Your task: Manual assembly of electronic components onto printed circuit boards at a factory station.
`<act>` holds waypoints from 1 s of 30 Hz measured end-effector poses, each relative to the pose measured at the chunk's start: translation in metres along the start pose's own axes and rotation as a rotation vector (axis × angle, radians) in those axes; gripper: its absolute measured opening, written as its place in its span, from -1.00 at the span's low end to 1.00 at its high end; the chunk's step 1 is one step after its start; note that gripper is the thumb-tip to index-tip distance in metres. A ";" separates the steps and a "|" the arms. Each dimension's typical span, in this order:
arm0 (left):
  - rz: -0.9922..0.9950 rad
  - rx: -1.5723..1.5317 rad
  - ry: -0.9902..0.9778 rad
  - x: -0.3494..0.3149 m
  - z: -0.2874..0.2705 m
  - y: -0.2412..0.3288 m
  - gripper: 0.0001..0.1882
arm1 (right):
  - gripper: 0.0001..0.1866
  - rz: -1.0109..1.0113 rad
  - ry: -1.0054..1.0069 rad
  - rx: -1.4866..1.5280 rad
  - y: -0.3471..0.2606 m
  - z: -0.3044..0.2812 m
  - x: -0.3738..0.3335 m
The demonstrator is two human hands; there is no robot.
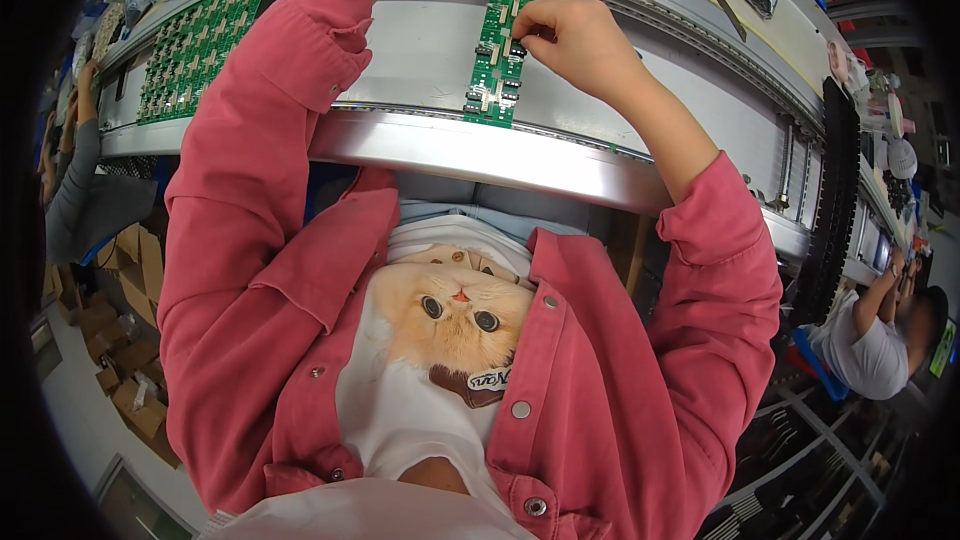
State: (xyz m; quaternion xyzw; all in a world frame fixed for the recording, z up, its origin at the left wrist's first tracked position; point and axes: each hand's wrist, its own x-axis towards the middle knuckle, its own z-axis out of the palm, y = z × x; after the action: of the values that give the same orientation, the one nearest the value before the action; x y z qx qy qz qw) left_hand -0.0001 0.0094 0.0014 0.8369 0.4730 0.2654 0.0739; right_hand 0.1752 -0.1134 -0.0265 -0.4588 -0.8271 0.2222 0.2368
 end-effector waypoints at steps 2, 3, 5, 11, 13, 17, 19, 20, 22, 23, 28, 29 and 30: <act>0.189 -0.085 0.103 0.002 0.009 -0.010 -0.85 | -0.89 0.000 -0.001 0.003 -0.001 -0.001 0.000; 0.286 -0.129 0.154 0.004 0.016 -0.017 -0.84 | -0.89 0.001 0.000 0.004 0.000 -0.002 -0.001; 0.377 -0.170 0.197 0.007 0.032 -0.043 -0.84 | -0.88 0.003 -0.002 0.014 0.002 -0.004 0.001; 0.174 -0.910 0.115 -0.016 0.100 -0.083 -0.85 | -0.86 0.065 0.057 -0.170 0.005 -0.017 0.010; 0.139 -0.553 -0.091 -0.040 0.029 -0.026 -0.85 | -0.86 0.040 0.175 -0.249 0.020 -0.023 0.018; 0.262 -0.331 -0.231 -0.071 -0.032 0.025 -0.84 | -0.79 0.026 0.322 -0.514 0.052 -0.031 0.058; 0.206 -0.247 -0.163 -0.091 -0.035 0.039 -0.90 | -0.82 0.317 0.215 -0.569 0.084 -0.031 0.077; 0.202 -0.244 -0.162 -0.097 -0.036 0.041 -0.90 | -0.82 0.313 0.214 -0.567 0.084 -0.030 0.082; 0.242 -0.174 -0.127 -0.107 -0.036 0.046 -0.92 | -0.82 0.350 0.222 -0.547 0.083 -0.028 0.088; 0.264 -0.141 -0.111 -0.111 -0.035 0.047 -0.92 | -0.83 0.370 0.226 -0.538 0.083 -0.027 0.091; 0.203 -0.075 -0.204 -0.123 -0.032 0.051 -0.93 | -0.85 0.422 0.174 -0.631 0.083 -0.029 0.100; 0.177 -0.064 -0.240 -0.123 -0.031 0.051 -0.93 | -0.86 0.433 0.155 -0.666 0.083 -0.029 0.100; 0.175 -0.064 -0.240 -0.125 -0.030 0.050 -0.93 | -0.86 0.432 0.154 -0.665 0.081 -0.029 0.101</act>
State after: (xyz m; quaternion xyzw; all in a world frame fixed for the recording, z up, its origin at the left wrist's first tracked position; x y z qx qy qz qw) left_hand -0.0286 -0.1252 -0.0011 0.8979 0.3772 0.1838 0.1332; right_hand 0.1983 0.0168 -0.0316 -0.6889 -0.7184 -0.0480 0.0845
